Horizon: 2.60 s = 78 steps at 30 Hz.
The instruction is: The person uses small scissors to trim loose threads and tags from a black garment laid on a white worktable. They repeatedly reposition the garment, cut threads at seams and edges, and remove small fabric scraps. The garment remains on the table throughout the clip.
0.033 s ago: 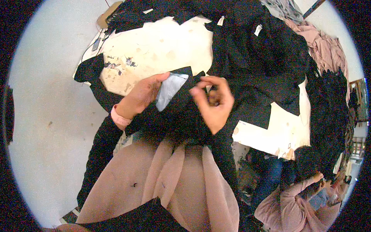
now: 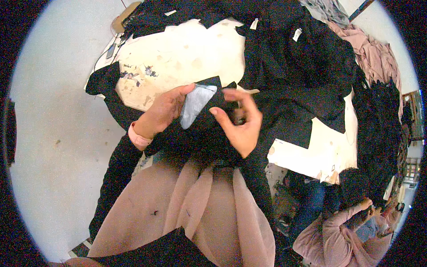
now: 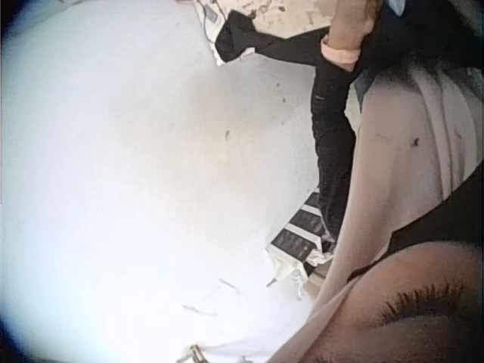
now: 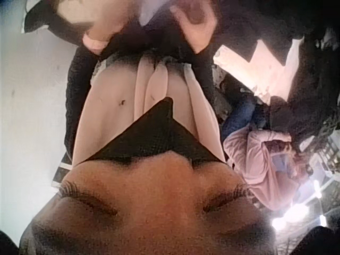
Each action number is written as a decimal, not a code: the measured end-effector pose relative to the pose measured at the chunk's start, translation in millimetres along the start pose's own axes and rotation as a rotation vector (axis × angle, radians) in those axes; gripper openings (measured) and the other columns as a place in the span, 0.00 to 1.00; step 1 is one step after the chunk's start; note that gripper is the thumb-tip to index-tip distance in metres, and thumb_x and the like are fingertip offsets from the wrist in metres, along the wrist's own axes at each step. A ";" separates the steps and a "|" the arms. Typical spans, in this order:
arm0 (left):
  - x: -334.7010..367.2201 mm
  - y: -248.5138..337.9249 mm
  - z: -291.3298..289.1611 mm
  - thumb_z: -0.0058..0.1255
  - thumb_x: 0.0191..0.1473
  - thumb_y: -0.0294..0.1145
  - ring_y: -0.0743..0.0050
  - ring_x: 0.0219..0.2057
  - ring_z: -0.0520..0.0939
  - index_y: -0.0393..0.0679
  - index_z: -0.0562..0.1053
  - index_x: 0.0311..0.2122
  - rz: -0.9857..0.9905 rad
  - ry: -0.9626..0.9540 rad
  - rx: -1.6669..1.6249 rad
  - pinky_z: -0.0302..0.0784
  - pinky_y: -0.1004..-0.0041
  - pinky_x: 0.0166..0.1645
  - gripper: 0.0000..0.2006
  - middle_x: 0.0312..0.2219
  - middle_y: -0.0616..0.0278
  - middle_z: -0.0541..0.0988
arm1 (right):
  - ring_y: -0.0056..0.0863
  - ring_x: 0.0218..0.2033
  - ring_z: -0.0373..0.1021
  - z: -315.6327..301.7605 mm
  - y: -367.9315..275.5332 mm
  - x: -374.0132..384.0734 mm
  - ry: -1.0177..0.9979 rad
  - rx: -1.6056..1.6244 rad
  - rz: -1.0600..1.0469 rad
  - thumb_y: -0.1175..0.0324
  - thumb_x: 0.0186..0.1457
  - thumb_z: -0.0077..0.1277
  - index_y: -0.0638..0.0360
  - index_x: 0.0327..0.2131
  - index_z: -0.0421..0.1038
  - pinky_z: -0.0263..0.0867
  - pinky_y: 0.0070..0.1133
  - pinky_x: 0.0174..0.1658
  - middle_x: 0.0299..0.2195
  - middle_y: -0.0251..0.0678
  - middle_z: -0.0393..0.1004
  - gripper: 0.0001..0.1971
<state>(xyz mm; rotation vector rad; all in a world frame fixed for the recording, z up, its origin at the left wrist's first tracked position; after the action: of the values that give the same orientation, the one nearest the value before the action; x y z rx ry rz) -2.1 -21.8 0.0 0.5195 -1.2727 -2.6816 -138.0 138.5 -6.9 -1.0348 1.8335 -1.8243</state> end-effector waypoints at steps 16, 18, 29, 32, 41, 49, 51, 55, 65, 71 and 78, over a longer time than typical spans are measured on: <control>-13.6 -27.3 20.4 0.33 0.70 0.50 0.63 0.58 0.74 0.35 0.64 0.62 0.122 0.106 0.094 0.67 0.64 0.64 0.29 0.56 0.53 0.74 | 0.21 0.29 0.72 -17.7 -36.1 -13.3 0.116 -0.279 -0.166 0.70 0.55 0.62 0.64 0.38 0.72 0.68 0.19 0.36 0.27 0.37 0.77 0.11; -15.4 -31.8 23.3 0.32 0.70 0.51 0.68 0.52 0.74 0.35 0.67 0.57 0.100 0.201 0.265 0.67 0.67 0.59 0.27 0.50 0.57 0.75 | 0.21 0.29 0.74 -14.6 -40.2 -13.3 0.082 -0.280 -0.124 0.68 0.55 0.63 0.64 0.37 0.73 0.69 0.19 0.35 0.28 0.38 0.79 0.12; -19.0 -34.8 29.8 0.33 0.71 0.46 0.70 0.23 0.68 0.35 0.67 0.29 0.633 0.034 0.802 0.63 0.69 0.30 0.24 0.21 0.59 0.68 | 0.17 0.30 0.73 -12.1 -50.7 -14.4 0.045 -0.507 -0.142 0.73 0.57 0.61 0.68 0.35 0.73 0.68 0.16 0.37 0.27 0.37 0.78 0.08; -20.6 -32.9 30.6 0.34 0.71 0.45 0.64 0.22 0.68 0.35 0.66 0.29 0.654 0.035 0.845 0.63 0.67 0.30 0.23 0.21 0.56 0.67 | 0.18 0.30 0.73 -12.4 -51.4 -14.4 0.044 -0.507 -0.151 0.73 0.56 0.61 0.68 0.35 0.73 0.68 0.16 0.38 0.27 0.39 0.79 0.08; -22.5 -26.5 29.4 0.35 0.70 0.43 0.56 0.24 0.70 0.34 0.68 0.31 0.630 0.006 0.928 0.64 0.63 0.31 0.22 0.23 0.52 0.68 | 0.30 0.24 0.75 -11.0 -50.2 -11.8 0.063 -0.539 -0.209 0.69 0.53 0.63 0.60 0.32 0.76 0.68 0.23 0.30 0.25 0.38 0.79 0.07; -24.1 -25.4 30.8 0.35 0.70 0.41 0.52 0.26 0.73 0.31 0.71 0.42 0.618 -0.029 0.952 0.68 0.62 0.35 0.20 0.25 0.48 0.70 | 0.32 0.19 0.73 -6.0 -63.3 -12.9 0.041 -0.815 -0.431 0.66 0.50 0.65 0.55 0.30 0.77 0.64 0.26 0.23 0.23 0.34 0.79 0.07; -22.9 -25.8 29.6 0.35 0.70 0.41 0.50 0.27 0.74 0.31 0.71 0.44 0.623 -0.026 0.994 0.71 0.64 0.37 0.20 0.26 0.48 0.70 | 0.31 0.19 0.73 -5.8 -63.8 -13.0 0.055 -0.815 -0.437 0.66 0.50 0.65 0.55 0.30 0.77 0.63 0.25 0.23 0.24 0.33 0.79 0.07; -21.0 -28.6 25.0 0.44 0.67 0.38 0.60 0.34 0.79 0.32 0.72 0.47 0.600 -0.016 0.996 0.74 0.69 0.44 0.16 0.34 0.51 0.77 | 0.32 0.20 0.74 -4.7 -58.4 -12.0 0.043 -0.798 -0.453 0.67 0.51 0.65 0.55 0.31 0.77 0.63 0.25 0.24 0.24 0.33 0.78 0.07; -26.3 -20.5 1.4 0.57 0.45 0.24 0.75 0.52 0.77 0.37 0.68 0.60 0.183 0.033 0.105 0.67 0.73 0.58 0.32 0.52 0.64 0.78 | 0.24 0.26 0.74 -0.5 -41.3 -20.6 -0.040 -0.294 -0.151 0.71 0.51 0.63 0.63 0.37 0.73 0.69 0.19 0.35 0.27 0.39 0.78 0.12; -28.6 -22.8 2.5 0.57 0.46 0.24 0.78 0.50 0.77 0.37 0.68 0.60 0.183 0.056 0.163 0.69 0.75 0.56 0.31 0.49 0.65 0.79 | 0.31 0.21 0.74 4.0 -51.1 -19.4 -0.004 -0.726 -0.465 0.67 0.49 0.66 0.56 0.36 0.76 0.63 0.25 0.25 0.27 0.35 0.79 0.12; -26.5 -23.5 5.1 0.57 0.46 0.24 0.78 0.48 0.77 0.38 0.68 0.59 0.176 0.022 0.129 0.69 0.76 0.55 0.31 0.48 0.66 0.79 | 0.32 0.20 0.73 11.0 -52.2 -18.4 0.025 -0.708 -0.521 0.69 0.50 0.65 0.58 0.34 0.76 0.63 0.24 0.25 0.27 0.36 0.79 0.09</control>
<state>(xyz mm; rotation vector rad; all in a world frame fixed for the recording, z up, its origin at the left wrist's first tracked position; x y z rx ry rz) 21.6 3.7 -8.4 0.4282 -1.4214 -2.4567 -105.2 148.8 37.8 -1.8842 2.4706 -1.4137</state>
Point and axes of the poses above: each hand's wrist, its own x-axis towards the middle knuckle, its own z-axis out of the palm, y = z × x, the point moved 1 cm from there along x, towards the middle knuckle
